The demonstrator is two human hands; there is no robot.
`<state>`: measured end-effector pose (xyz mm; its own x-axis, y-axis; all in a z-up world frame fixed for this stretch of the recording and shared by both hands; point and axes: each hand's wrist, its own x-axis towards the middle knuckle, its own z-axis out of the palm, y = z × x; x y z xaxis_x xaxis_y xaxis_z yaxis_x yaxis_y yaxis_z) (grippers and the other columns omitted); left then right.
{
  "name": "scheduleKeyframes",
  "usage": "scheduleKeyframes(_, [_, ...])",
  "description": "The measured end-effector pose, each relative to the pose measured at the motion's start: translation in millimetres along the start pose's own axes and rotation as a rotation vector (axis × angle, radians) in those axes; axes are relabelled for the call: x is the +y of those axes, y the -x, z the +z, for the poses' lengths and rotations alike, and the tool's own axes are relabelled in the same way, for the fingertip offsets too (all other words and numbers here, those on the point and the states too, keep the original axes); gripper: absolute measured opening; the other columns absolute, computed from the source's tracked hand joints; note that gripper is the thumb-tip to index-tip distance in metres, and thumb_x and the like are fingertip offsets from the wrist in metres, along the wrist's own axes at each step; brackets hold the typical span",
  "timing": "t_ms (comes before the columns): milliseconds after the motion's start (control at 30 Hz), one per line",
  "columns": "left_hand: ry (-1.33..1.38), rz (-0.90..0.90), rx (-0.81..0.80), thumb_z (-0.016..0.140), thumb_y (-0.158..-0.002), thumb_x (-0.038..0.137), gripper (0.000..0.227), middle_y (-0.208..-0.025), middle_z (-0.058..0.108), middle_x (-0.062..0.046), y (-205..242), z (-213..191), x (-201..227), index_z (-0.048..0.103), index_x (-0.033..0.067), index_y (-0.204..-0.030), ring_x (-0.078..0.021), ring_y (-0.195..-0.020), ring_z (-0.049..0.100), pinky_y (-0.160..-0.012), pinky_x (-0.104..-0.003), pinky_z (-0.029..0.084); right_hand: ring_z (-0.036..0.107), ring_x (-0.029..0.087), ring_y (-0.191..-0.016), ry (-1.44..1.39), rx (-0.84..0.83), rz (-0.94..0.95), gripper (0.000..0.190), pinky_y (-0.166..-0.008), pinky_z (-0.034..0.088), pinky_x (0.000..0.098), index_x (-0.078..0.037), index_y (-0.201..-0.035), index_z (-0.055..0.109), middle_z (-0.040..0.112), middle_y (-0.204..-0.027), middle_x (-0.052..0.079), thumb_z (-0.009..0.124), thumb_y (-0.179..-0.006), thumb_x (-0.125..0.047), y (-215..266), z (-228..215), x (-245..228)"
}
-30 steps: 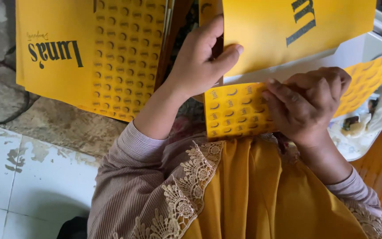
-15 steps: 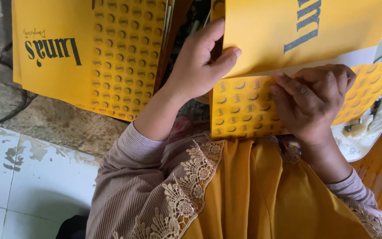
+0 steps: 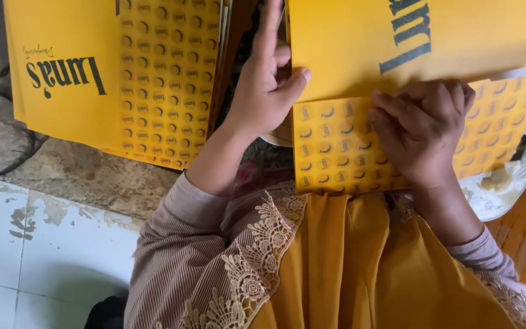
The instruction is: Apply glue to the flaps of cardboard boxes and fold them into shape.
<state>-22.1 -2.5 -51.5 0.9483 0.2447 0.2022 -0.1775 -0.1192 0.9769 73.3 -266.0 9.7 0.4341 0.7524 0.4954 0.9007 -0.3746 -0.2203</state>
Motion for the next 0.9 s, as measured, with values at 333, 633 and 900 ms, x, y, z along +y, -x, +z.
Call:
scheduleKeyframes(333, [-0.382,0.326,-0.117,0.077,-0.101,-0.003,0.041,-0.112,0.08,-0.009,-36.7,-24.0,-6.3,0.061,0.0094,-0.137,-0.0121,-0.073,0.063,-0.078,-0.028,0.062,0.055,0.03,-0.094,-0.007,-0.076,0.102,0.017,-0.094,0.036,0.0457,-0.011,-0.115,0.086,0.065,-0.107,0.008,0.091,-0.099,-0.014,-7.1,19.2,13.6])
scheduleKeyframes(633, [-0.569,0.229,-0.246,0.059,-0.105,0.059,0.061,-0.142,0.071,-0.009,-29.3,-37.3,-27.7,0.056,0.0166,-0.149,-0.027,-0.136,0.067,-0.122,-0.061,-0.012,0.056,0.032,-0.099,-0.055,-0.139,0.179,0.018,-0.094,0.037,0.0471,-0.013,-0.118,0.085,0.065,-0.113,0.009,0.086,-0.101,-0.018,-8.3,24.2,16.3])
scheduleKeyframes(900, [-0.86,0.29,-0.385,0.09,-0.091,0.072,0.111,-0.16,0.063,-0.01,-25.3,-40.6,-21.4,0.029,0.0171,-0.166,-0.0335,-0.155,0.05,-0.121,-0.065,-0.014,0.056,0.031,-0.1,-0.037,-0.172,0.173,0.021,-0.091,0.037,0.0462,-0.012,-0.119,0.087,0.066,-0.114,0.01,0.09,-0.1,-0.019,-5.4,22.8,21.3])
